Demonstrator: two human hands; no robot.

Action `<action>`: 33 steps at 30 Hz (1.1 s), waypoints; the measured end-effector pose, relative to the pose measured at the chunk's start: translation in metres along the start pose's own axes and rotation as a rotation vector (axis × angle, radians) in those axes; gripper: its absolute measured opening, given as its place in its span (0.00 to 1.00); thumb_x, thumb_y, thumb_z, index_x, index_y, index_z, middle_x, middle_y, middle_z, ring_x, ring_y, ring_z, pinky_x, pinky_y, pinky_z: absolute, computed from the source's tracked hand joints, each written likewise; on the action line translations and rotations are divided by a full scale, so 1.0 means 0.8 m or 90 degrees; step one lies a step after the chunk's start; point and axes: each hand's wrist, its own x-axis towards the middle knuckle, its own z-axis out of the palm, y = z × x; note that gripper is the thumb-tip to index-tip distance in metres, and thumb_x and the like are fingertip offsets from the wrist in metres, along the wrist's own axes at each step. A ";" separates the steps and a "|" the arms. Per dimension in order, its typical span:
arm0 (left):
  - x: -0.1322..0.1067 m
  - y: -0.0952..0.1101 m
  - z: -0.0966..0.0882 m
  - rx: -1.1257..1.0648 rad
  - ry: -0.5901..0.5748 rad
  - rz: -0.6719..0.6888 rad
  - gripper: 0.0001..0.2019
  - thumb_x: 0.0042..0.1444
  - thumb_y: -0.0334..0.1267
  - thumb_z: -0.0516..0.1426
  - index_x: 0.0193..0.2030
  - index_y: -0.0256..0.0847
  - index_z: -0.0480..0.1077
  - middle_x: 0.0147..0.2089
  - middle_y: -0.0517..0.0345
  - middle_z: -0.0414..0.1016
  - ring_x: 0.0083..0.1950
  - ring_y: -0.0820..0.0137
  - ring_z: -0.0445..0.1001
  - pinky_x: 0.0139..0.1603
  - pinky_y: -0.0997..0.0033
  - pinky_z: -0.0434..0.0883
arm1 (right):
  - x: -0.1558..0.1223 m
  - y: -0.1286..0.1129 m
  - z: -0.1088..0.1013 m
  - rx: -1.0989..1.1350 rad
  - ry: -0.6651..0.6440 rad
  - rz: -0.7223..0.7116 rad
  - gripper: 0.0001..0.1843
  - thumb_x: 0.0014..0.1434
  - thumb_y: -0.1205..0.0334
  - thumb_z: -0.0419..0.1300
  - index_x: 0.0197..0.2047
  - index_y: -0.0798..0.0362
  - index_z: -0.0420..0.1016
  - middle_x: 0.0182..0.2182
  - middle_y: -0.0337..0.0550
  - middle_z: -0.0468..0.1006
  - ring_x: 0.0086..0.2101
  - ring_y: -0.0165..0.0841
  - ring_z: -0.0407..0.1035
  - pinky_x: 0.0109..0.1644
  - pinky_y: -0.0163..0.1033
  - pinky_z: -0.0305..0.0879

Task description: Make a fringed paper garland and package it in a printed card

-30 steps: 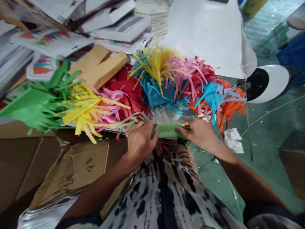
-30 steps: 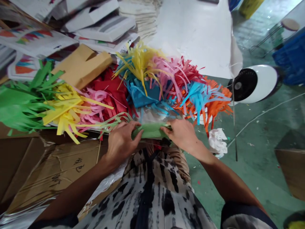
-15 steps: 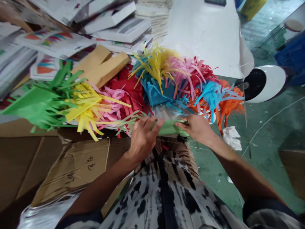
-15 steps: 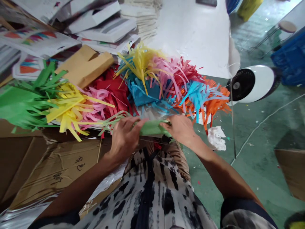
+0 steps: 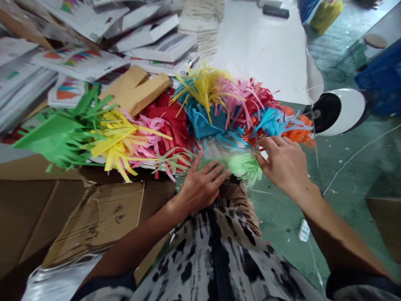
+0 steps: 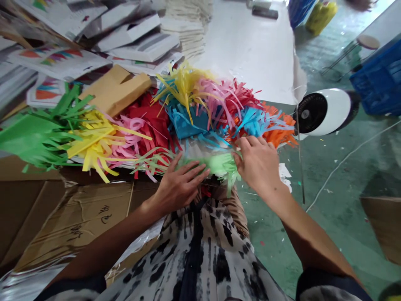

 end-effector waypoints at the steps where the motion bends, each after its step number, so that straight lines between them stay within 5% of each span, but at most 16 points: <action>1: 0.000 0.001 0.001 0.001 0.001 -0.007 0.23 0.70 0.37 0.57 0.71 0.41 0.69 0.70 0.49 0.75 0.70 0.53 0.73 0.82 0.27 0.43 | -0.010 -0.004 -0.002 0.004 0.049 -0.049 0.14 0.70 0.59 0.58 0.54 0.53 0.81 0.51 0.53 0.85 0.49 0.49 0.77 0.47 0.50 0.67; 6: -0.005 0.003 0.010 0.014 0.012 -0.014 0.23 0.72 0.45 0.58 0.71 0.43 0.70 0.71 0.47 0.74 0.72 0.52 0.71 0.81 0.26 0.45 | -0.056 -0.034 0.030 0.035 0.071 -0.302 0.16 0.74 0.64 0.56 0.60 0.50 0.80 0.59 0.45 0.83 0.59 0.42 0.75 0.67 0.53 0.64; 11: -0.025 -0.025 0.004 0.002 0.051 0.021 0.18 0.71 0.40 0.60 0.66 0.48 0.73 0.66 0.53 0.79 0.69 0.58 0.76 0.82 0.28 0.43 | -0.073 -0.019 0.071 0.033 0.058 -0.257 0.18 0.73 0.63 0.59 0.63 0.47 0.79 0.61 0.44 0.82 0.63 0.44 0.74 0.74 0.56 0.57; 16: -0.048 -0.064 -0.041 -0.002 0.127 -0.041 0.07 0.68 0.34 0.62 0.48 0.48 0.81 0.52 0.62 0.87 0.63 0.59 0.81 0.81 0.32 0.51 | -0.070 -0.004 0.077 0.001 0.114 -0.274 0.16 0.74 0.62 0.59 0.60 0.46 0.80 0.58 0.40 0.83 0.61 0.41 0.75 0.76 0.55 0.53; 20: -0.029 -0.043 -0.048 0.060 0.271 -0.139 0.02 0.64 0.35 0.65 0.39 0.46 0.81 0.45 0.58 0.87 0.57 0.57 0.81 0.76 0.34 0.62 | -0.058 -0.007 0.072 0.014 0.122 -0.288 0.15 0.74 0.63 0.57 0.56 0.45 0.83 0.54 0.40 0.86 0.57 0.40 0.77 0.77 0.57 0.50; 24: 0.006 -0.002 -0.006 0.019 0.172 0.010 0.12 0.66 0.33 0.61 0.55 0.38 0.79 0.55 0.47 0.84 0.58 0.60 0.80 0.62 0.56 0.78 | -0.048 -0.012 0.063 0.026 0.113 -0.289 0.13 0.73 0.63 0.57 0.52 0.46 0.83 0.51 0.40 0.87 0.55 0.41 0.77 0.77 0.59 0.47; 28: 0.021 0.008 0.020 0.024 0.091 0.030 0.17 0.65 0.28 0.58 0.59 0.27 0.77 0.56 0.36 0.82 0.58 0.57 0.79 0.63 0.55 0.77 | -0.041 -0.019 0.053 0.034 0.074 -0.264 0.12 0.70 0.63 0.58 0.49 0.43 0.83 0.49 0.40 0.87 0.57 0.45 0.75 0.78 0.63 0.43; 33: 0.028 -0.005 0.008 -0.029 0.029 -0.029 0.18 0.64 0.30 0.58 0.59 0.28 0.76 0.55 0.38 0.80 0.56 0.54 0.77 0.60 0.52 0.77 | -0.030 -0.026 0.042 0.037 0.023 -0.271 0.14 0.71 0.66 0.54 0.49 0.43 0.81 0.51 0.44 0.85 0.60 0.48 0.71 0.76 0.66 0.41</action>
